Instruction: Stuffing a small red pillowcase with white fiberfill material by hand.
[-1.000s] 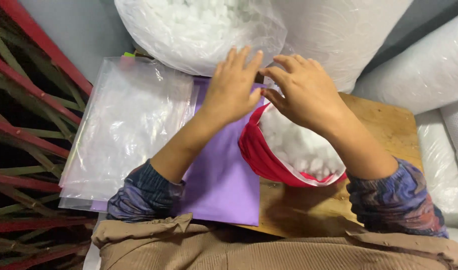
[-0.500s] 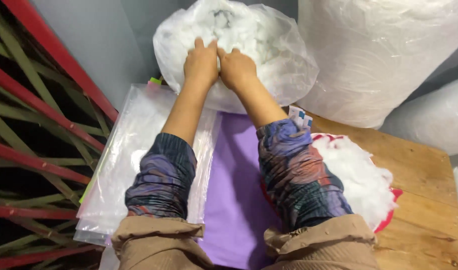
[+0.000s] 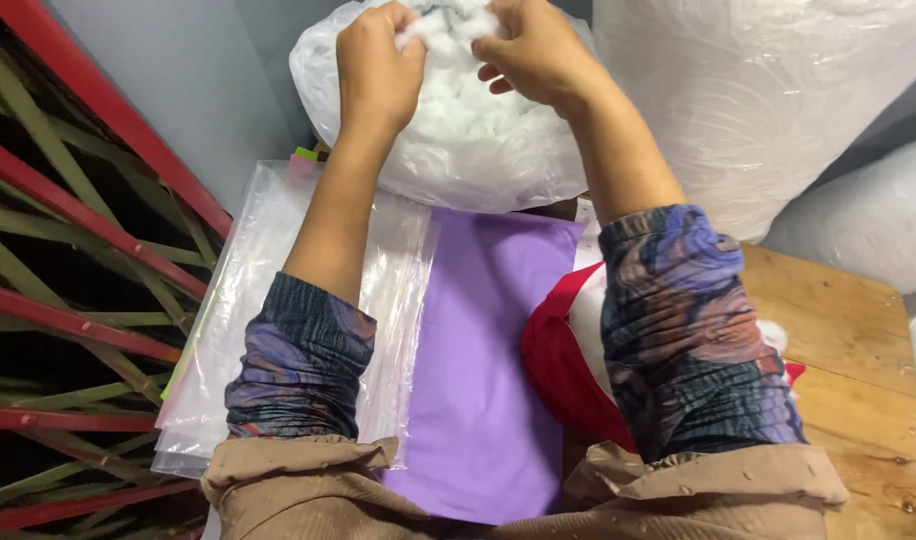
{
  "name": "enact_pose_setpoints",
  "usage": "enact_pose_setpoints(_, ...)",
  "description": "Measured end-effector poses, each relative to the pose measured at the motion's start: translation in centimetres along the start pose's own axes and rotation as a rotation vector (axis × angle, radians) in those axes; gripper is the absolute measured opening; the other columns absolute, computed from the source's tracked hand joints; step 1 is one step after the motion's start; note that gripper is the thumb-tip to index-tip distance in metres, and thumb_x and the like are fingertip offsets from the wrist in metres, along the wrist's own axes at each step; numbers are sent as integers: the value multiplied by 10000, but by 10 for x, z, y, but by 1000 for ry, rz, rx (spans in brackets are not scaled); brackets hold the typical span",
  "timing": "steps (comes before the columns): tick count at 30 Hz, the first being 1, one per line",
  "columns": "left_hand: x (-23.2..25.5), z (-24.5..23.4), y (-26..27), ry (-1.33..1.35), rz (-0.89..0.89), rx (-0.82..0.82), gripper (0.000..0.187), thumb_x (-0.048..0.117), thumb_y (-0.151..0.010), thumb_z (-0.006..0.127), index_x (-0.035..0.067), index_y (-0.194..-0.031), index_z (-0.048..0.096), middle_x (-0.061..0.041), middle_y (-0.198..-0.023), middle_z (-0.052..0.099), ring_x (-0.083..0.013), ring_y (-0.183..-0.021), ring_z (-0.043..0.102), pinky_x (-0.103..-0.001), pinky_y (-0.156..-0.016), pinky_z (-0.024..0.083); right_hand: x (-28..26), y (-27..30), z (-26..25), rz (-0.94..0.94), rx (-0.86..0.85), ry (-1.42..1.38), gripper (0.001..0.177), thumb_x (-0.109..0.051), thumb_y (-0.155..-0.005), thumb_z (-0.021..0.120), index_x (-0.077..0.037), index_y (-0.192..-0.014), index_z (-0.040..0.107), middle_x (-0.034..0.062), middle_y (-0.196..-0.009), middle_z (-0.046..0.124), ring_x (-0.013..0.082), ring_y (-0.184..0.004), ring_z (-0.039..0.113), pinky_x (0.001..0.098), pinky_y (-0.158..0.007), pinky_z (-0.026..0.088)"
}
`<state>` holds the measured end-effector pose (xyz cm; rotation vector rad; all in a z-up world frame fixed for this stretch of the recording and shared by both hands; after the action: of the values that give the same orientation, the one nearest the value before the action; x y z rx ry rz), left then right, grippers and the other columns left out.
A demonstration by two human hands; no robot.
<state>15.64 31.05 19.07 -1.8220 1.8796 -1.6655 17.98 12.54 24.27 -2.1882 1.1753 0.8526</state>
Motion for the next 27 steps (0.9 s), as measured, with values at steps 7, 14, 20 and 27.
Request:
enact_pose_setpoints(7, 62, 9, 24, 701, -259, -155, 96, 30, -824, 740, 124, -838, 734, 25, -774, 737, -72, -683, 650, -239, -611, 553, -24, 51, -10, 85, -215, -553, 569, -252, -896, 687, -237, -1426, 484, -21, -1144, 631, 86, -891, 658, 295, -803, 664)
enact_pose_setpoints(14, 129, 31, 87, 1293, -224, -368, 76, 53, -922, 715, 23, -991, 701, -53, -760, 681, -88, -540, 517, -269, -455, 445, -2, 135, -31, 91, -113, -422, 251, -376, -960, 588, -160, -1087, 604, 35, -929, 687, 98, -793, 627, 236, -674, 535)
enact_pose_setpoints(20, 188, 45, 161, 1120, -194, -540, 289, 125, -899, 715, 74, -1184, 728, -47, -1058, 716, -82, -948, 637, -263, -853, 528, 84, 240, -62, -194, 57, -151, 505, -324, -978, 620, -25, -1384, 611, 223, -1200, 713, 295, -1107, 640, 520, -970, 498)
enact_pose_setpoints(27, 225, 79, 217, 880, -36, -589, 343, 83, -887, 727, 139, -1223, 756, -84, -1186, 709, -244, -1151, 678, -393, -1064, 479, 133, 321, -80, 14, 194, -185, 253, -45, -841, 628, -113, -1052, 749, -30, -737, 628, 105, -687, 550, 260, -577, 450)
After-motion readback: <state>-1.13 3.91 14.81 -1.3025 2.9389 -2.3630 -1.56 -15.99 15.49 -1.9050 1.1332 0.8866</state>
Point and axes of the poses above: each hand's wrist, its own y-axis away from the middle knuckle, its own z-axis out of the palm, x = y × z, the point moved 3 cm from there along -y, towards the middle knuckle
